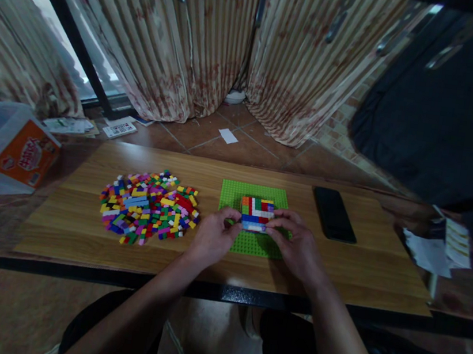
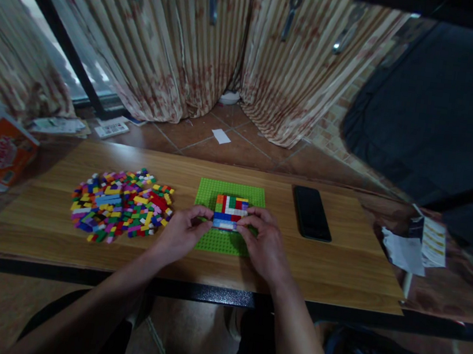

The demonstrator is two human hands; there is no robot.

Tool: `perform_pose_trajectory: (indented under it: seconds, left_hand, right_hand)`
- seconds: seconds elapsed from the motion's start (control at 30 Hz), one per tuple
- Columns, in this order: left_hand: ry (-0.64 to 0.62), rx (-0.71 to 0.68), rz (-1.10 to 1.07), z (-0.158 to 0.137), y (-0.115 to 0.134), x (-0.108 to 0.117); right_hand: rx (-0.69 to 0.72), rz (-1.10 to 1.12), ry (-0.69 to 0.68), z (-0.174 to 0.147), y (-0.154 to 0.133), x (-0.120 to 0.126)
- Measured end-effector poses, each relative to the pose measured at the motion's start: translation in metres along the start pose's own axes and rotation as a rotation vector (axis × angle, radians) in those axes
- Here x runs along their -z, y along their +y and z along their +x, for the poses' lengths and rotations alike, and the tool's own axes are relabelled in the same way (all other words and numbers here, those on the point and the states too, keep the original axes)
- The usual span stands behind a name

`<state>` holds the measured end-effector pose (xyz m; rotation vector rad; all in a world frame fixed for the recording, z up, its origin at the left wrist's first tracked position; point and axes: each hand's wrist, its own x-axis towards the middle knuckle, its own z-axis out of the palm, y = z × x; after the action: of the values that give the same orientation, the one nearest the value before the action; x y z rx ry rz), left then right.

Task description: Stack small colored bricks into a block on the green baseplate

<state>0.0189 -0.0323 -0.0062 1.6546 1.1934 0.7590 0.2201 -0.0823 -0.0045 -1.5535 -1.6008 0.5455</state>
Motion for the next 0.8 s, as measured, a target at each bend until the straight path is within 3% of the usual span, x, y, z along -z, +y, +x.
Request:
perform_pose_trajectory:
  seconds: [0.8]
  left_hand:
    - [0.015,0.005,0.117,-0.0045,0.0045,-0.0019]
  right_hand:
    - [-0.099,0.119,0.070,0.0009,0.0057,-0.0094]
